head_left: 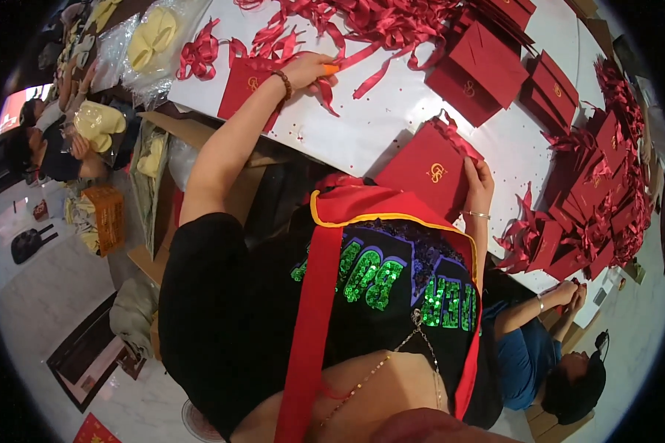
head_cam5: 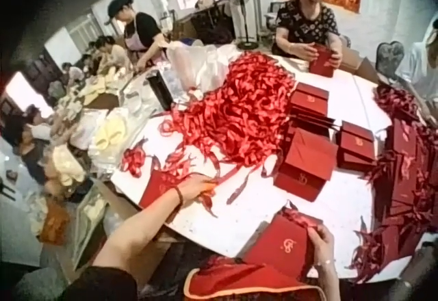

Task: Tying red ribbons onto red gift envelopes or invitations.

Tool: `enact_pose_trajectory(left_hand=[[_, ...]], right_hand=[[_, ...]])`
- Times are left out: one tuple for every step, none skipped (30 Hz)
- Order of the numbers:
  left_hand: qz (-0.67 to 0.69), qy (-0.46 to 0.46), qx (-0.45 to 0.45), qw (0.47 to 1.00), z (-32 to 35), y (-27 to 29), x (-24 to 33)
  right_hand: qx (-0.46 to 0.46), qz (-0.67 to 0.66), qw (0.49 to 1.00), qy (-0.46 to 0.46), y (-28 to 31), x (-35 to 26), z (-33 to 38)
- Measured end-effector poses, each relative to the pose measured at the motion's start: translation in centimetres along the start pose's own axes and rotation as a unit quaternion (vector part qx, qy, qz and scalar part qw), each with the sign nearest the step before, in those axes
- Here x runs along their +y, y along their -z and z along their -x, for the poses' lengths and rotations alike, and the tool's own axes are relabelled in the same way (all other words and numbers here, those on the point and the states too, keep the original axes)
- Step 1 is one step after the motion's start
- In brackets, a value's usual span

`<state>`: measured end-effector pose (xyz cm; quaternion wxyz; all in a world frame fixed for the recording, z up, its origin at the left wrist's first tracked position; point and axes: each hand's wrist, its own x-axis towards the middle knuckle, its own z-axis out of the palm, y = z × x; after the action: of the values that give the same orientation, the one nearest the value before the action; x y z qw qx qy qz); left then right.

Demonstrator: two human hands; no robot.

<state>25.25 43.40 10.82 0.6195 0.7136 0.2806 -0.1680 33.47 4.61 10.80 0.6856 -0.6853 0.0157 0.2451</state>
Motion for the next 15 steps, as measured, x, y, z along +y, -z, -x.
enact_pose_trajectory(left_hand=[[-0.014, -0.023, 0.004, 1.000, 0.1, 0.2, -0.2], [-0.028, -0.036, 0.029, 0.999, 0.2, 0.2, -0.9], [-0.043, -0.049, 0.053, 0.996, 0.2, 0.3, -1.5], [-0.050, -0.041, 0.037, 0.997, 0.1, 0.7, -1.9], [-0.012, -0.051, 0.030, 0.998, 0.2, 0.4, -1.6], [0.026, -0.061, 0.024, 0.997, 0.3, 0.0, -1.3], [0.026, -0.040, 0.031, 0.998, 0.5, -0.3, -0.9], [0.025, -0.039, 0.032, 0.998, 0.6, -0.4, -0.9], [0.022, -0.036, 0.036, 0.998, 0.5, -0.6, -1.0], [0.018, -0.033, 0.039, 0.999, 0.4, -0.7, -1.1], [0.003, -0.077, 0.065, 0.995, 0.4, -0.6, -2.5], [-0.012, -0.123, 0.083, 0.989, 0.3, -0.9, -2.9], [-0.151, -0.177, 0.166, 0.958, 0.4, -1.5, -3.4], [-0.283, -0.187, 0.205, 0.918, 0.8, -2.3, -2.1], [-0.409, -0.195, 0.244, 0.857, 1.3, -3.3, -0.6]], right_hand=[[0.001, 0.001, 1.000, -0.003, 0.1, 0.1, -0.1], [-0.002, 0.008, 1.000, 0.005, 0.1, 0.3, -0.2], [-0.006, 0.014, 1.000, 0.013, 0.2, 0.5, -0.3], [-0.012, 0.000, 1.000, 0.016, 0.2, 0.6, -0.5], [-0.011, 0.001, 1.000, 0.013, 0.2, 0.5, -0.4], [-0.007, 0.002, 1.000, 0.011, 0.2, 0.1, -0.2], [-0.003, 0.003, 1.000, 0.010, 0.3, -0.1, -0.1], [-0.010, 0.010, 1.000, 0.016, 0.4, 0.1, -0.2], [-0.011, 0.010, 1.000, 0.016, 0.5, 0.1, -0.2], [-0.009, 0.009, 1.000, 0.019, 0.5, 0.2, -0.1], [-0.014, 0.006, 1.000, 0.023, 0.1, 0.2, -0.3], [-0.014, 0.006, 1.000, 0.024, 0.1, 0.2, -0.3], [-0.016, 0.009, 1.000, 0.024, 0.1, 0.3, -0.4], [-0.012, 0.012, 1.000, 0.023, 0.3, 0.4, -0.4], [-0.009, 0.012, 1.000, 0.026, 0.3, 0.3, -0.4]])
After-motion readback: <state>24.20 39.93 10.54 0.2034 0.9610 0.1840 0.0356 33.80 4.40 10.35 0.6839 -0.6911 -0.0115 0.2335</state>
